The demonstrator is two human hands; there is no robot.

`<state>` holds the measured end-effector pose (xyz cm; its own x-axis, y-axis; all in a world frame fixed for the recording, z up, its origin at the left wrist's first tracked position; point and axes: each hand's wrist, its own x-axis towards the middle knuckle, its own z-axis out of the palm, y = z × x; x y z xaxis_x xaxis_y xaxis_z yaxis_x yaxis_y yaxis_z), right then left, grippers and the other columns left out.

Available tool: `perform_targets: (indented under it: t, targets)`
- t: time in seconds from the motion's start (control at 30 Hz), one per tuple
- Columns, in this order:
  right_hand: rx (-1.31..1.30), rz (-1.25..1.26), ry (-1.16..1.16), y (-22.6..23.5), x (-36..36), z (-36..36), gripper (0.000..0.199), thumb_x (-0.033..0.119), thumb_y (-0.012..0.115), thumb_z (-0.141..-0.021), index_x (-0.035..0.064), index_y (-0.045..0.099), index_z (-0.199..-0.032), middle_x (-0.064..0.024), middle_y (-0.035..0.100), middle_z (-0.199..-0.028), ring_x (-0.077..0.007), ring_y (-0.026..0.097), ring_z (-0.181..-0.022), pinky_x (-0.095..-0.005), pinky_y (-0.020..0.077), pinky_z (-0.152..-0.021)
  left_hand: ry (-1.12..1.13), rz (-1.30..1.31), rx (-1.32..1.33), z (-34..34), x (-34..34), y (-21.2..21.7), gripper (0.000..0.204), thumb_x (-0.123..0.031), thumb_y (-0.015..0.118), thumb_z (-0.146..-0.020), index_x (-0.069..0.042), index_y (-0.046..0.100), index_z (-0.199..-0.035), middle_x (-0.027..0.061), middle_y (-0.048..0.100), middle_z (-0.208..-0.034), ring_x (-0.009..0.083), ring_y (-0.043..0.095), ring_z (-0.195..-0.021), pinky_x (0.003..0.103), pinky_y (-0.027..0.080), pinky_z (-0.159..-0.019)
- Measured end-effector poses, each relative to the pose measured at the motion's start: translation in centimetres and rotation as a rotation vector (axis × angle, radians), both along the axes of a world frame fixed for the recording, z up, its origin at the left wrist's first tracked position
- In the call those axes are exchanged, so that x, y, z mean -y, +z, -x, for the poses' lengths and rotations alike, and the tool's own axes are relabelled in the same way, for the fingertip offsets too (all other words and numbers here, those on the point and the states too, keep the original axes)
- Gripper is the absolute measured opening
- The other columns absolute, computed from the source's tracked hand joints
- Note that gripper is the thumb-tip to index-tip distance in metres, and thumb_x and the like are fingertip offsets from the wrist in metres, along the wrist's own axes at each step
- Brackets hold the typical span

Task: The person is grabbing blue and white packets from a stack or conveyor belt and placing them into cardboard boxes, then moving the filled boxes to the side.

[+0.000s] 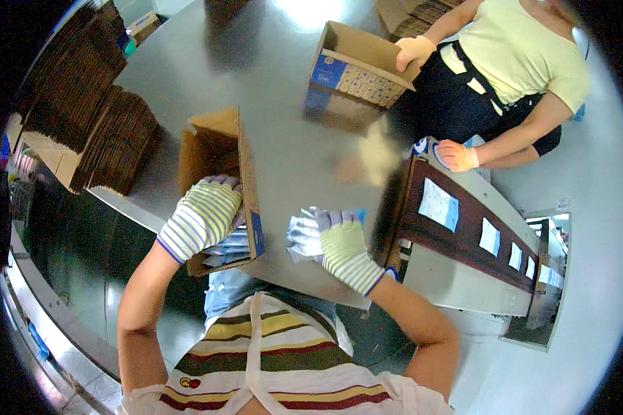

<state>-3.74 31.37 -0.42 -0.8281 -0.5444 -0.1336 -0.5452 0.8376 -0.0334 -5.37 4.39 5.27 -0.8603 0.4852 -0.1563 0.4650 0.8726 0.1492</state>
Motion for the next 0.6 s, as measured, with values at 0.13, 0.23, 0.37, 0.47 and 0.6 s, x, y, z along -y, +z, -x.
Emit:
perform_targets:
  t: [0.13, 0.23, 0.37, 0.47, 0.6]
  targets:
    - [-0.305, 0.15, 0.1, -1.7, -0.1, -4.2, 0.053, 0.023, 0.063, -0.07, 0.0037, 0.051, -0.118, -0.0127, 0.053, -0.106, -0.0265, 0.05, -0.097, -0.0411, 0.0402, -0.087, -0.012, 0.004, -0.064, -0.2, 0.3, -0.5, 0.038, -0.03, 0.053, -0.081, 0.002, 0.06, -0.101, 0.0189, 0.059, -0.098, 0.0328, 0.055, -0.098, 0.042, 0.043, -0.087]
    - [-0.187, 0.106, 0.051, -1.1, 0.2, -4.6, 0.045, 0.018, 0.057, -0.074, 0.003, 0.052, -0.116, -0.0128, 0.054, -0.107, -0.0265, 0.051, -0.098, -0.0408, 0.0405, -0.087, 0.012, -0.016, -0.057, -0.2, 0.4, -0.5, 0.041, -0.028, 0.055, -0.077, 0.004, 0.059, -0.103, 0.0217, 0.058, -0.103, 0.0351, 0.055, -0.101, 0.042, 0.043, -0.088]
    - [-0.052, -0.031, 0.034, -0.6, 1.2, -3.2, 0.049, 0.018, 0.056, -0.076, 0.0006, 0.048, -0.121, -0.0174, 0.05, -0.12, -0.0293, 0.049, -0.107, -0.0426, 0.0392, -0.093, 0.015, 0.005, -0.026, -0.2, 0.3, -0.3, 0.042, -0.027, 0.056, -0.076, 0.004, 0.058, -0.104, 0.0214, 0.058, -0.103, 0.0348, 0.055, -0.1, 0.042, 0.043, -0.088]
    - [0.001, -0.098, 0.054, -0.1, 1.8, -2.3, 0.058, 0.019, 0.061, -0.072, -0.0006, 0.045, -0.124, -0.0204, 0.044, -0.128, -0.0319, 0.046, -0.113, -0.0438, 0.0372, -0.098, 0.017, -0.03, -0.031, 0.0, 0.4, -0.4, 0.042, -0.027, 0.057, -0.076, 0.004, 0.058, -0.104, 0.0216, 0.058, -0.104, 0.0349, 0.055, -0.101, 0.042, 0.043, -0.087]
    - [0.028, -0.057, 0.05, -0.8, 1.3, -2.3, 0.064, 0.024, 0.069, -0.065, 0.0018, 0.047, -0.121, -0.0197, 0.045, -0.128, -0.0323, 0.045, -0.116, -0.0439, 0.037, -0.097, -0.005, -0.013, -0.106, -0.3, 0.8, -1.0, 0.045, -0.028, 0.056, -0.077, 0.005, 0.056, -0.108, 0.0222, 0.058, -0.104, 0.0361, 0.054, -0.101, 0.042, 0.042, -0.089]
